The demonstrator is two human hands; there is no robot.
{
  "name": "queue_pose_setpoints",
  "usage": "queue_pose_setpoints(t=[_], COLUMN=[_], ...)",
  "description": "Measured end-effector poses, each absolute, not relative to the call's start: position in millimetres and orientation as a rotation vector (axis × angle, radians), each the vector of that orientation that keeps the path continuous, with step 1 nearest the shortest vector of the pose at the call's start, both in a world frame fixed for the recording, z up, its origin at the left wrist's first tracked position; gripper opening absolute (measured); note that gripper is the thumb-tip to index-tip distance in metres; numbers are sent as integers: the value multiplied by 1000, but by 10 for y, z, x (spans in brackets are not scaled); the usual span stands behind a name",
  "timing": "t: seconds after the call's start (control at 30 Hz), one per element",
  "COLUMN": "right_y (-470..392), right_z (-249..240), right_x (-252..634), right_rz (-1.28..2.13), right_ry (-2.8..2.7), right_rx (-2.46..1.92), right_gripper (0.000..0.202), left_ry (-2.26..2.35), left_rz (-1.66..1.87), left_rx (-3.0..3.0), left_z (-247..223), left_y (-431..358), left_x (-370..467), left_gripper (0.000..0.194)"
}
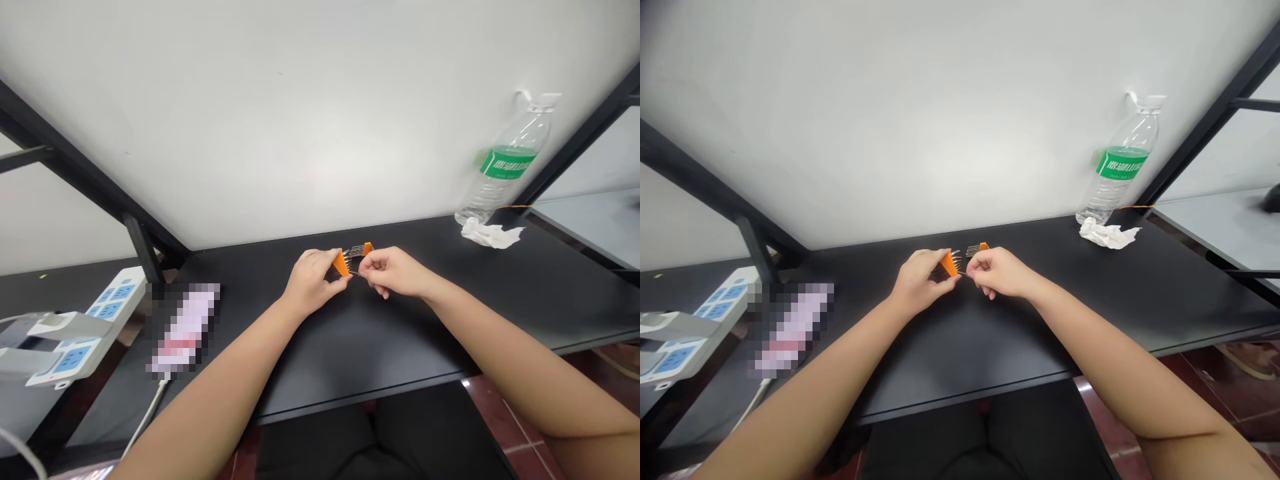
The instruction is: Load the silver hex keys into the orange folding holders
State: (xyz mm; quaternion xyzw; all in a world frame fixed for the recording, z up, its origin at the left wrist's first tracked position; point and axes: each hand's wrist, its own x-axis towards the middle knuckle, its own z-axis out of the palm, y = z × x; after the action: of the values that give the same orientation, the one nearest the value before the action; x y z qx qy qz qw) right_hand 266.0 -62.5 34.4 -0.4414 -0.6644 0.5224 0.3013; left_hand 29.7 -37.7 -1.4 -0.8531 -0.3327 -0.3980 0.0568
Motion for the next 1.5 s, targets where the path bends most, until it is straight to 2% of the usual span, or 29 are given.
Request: queue_pose_setpoints(t=[0.23,0.47,0.7,1.03,1.3,1.4,1.5], right_y=[-576,-551,-583,-573,-464,-424,-406], right_z=[334,317,221,62,36,80,134], right_x=[2671,2653,2516,2413,2557,2658,2734], right_rz=[1639,1750,1762,1946,1439,1169,1049], right_ry=[-1539,-1380,-1151,-1195,-1595,-1674,-1675], right_rx=[-1122,-1109,-933,-835,-1130,-1273,-1328], right_gripper=[12,15,41,48,39,33,30], left_ry=[-911,-921,-941,-1054,-1039,-1135,-1196], left_rz=[-1218,-1185,-1266,-1377,-1113,-864,-678], left_rx=[-2573,-2575,-2534,-2487,-2686,-2771,-2843], left_z=[-16,16,2,34,-6,31,61], left_y=[-387,-398,-449,-507,-394,-368,-339], left_x=[318,309,391,383,269,221,187], left_gripper=[45,44,44,43,44,31,19])
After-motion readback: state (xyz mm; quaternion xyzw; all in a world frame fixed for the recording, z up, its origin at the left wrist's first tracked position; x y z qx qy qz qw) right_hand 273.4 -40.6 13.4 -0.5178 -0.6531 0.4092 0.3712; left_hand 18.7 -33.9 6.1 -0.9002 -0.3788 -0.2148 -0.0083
